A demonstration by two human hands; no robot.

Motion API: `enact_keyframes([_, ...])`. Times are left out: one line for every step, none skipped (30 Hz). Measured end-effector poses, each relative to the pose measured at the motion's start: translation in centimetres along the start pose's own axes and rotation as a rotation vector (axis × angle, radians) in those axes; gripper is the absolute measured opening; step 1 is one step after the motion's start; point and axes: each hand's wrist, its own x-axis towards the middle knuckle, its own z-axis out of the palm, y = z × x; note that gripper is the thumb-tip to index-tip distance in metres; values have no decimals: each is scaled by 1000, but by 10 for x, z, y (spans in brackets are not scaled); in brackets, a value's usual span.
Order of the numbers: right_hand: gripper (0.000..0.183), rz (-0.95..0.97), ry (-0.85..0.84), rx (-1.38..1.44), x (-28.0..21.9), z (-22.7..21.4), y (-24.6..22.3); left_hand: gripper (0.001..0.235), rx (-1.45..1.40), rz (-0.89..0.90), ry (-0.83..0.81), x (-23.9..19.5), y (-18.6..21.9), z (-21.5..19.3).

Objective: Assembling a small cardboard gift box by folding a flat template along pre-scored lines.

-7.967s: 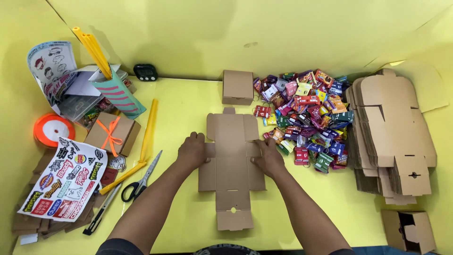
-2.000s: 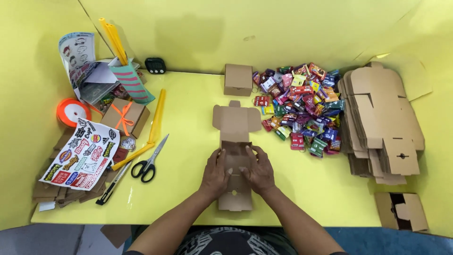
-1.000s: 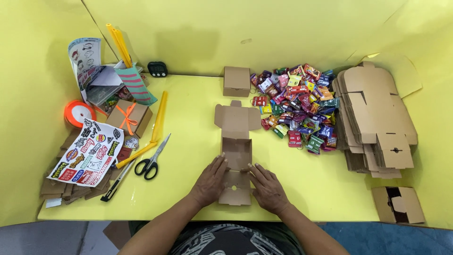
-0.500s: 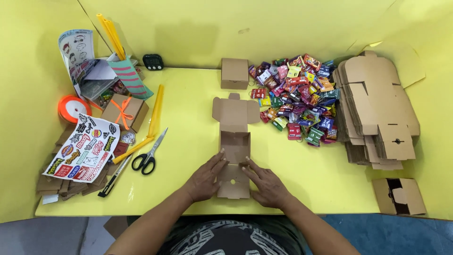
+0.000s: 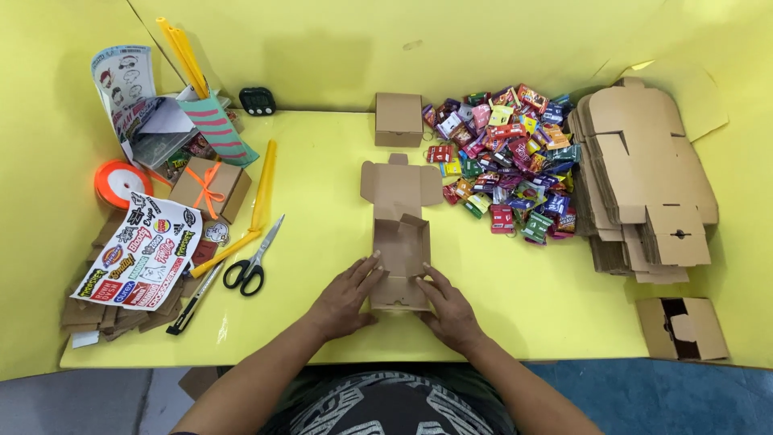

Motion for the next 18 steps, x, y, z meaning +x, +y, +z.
enact_keyframes([69, -4, 2, -1, 2, 4, 0, 102, 2, -1, 4, 6, -7, 20])
enact_keyframes([63, 34, 28, 55, 3, 7, 0, 96, 11, 63, 248, 13, -14, 40])
enact_keyframes([58, 71, 54, 110, 4, 11, 0, 89, 20, 128, 492, 19, -21, 60])
enact_keyframes([58, 74, 55, 110, 8, 9, -3, 89, 20, 130, 490, 21, -20, 61])
enact_keyframes([58, 84, 83, 118, 11, 6, -5, 81, -13, 123, 501, 22, -20, 62])
enact_keyframes([58, 92, 111, 125, 16, 4, -8, 73, -45, 116, 515, 24, -20, 62])
enact_keyframes([58, 92, 113, 124, 16, 5, -6, 73, -45, 118, 515, 25, -20, 64])
enact_keyframes([60, 89, 118, 124, 16, 7, -5, 73, -38, 127, 534, 24, -22, 66])
enact_keyframes([62, 86, 123, 124, 16, 9, -4, 72, -31, 135, 553, 24, -23, 68])
enact_keyframes([62, 85, 123, 123, 17, 5, -5, 72, -32, 135, 554, 26, -24, 68])
enact_keyframes([72, 28, 131, 97, 18, 1, -6, 67, -16, 138, 559, 27, -25, 67])
enact_keyframes([82, -28, 140, 71, 20, -3, -7, 61, -1, 141, 563, 29, -26, 66])
enact_keyframes([82, -29, 141, 69, 23, -5, -4, 61, -1, 142, 565, 31, -28, 65])
enact_keyframes([83, -47, 151, 0, 24, -7, -2, 60, 16, 153, 574, 31, -29, 65])
enact_keyframes([83, -65, 161, -70, 25, -8, 0, 59, 33, 165, 584, 31, -30, 65])
enact_keyframes([83, -65, 160, -70, 27, -9, 2, 59, 32, 164, 584, 34, -36, 69])
enact_keyframes([79, -5, 134, 6, 29, -10, 3, 47, -3, 136, 601, 37, -41, 74])
enact_keyframes([75, 58, 111, 81, 30, -11, 5, 35, -37, 111, 617, 41, -46, 79])
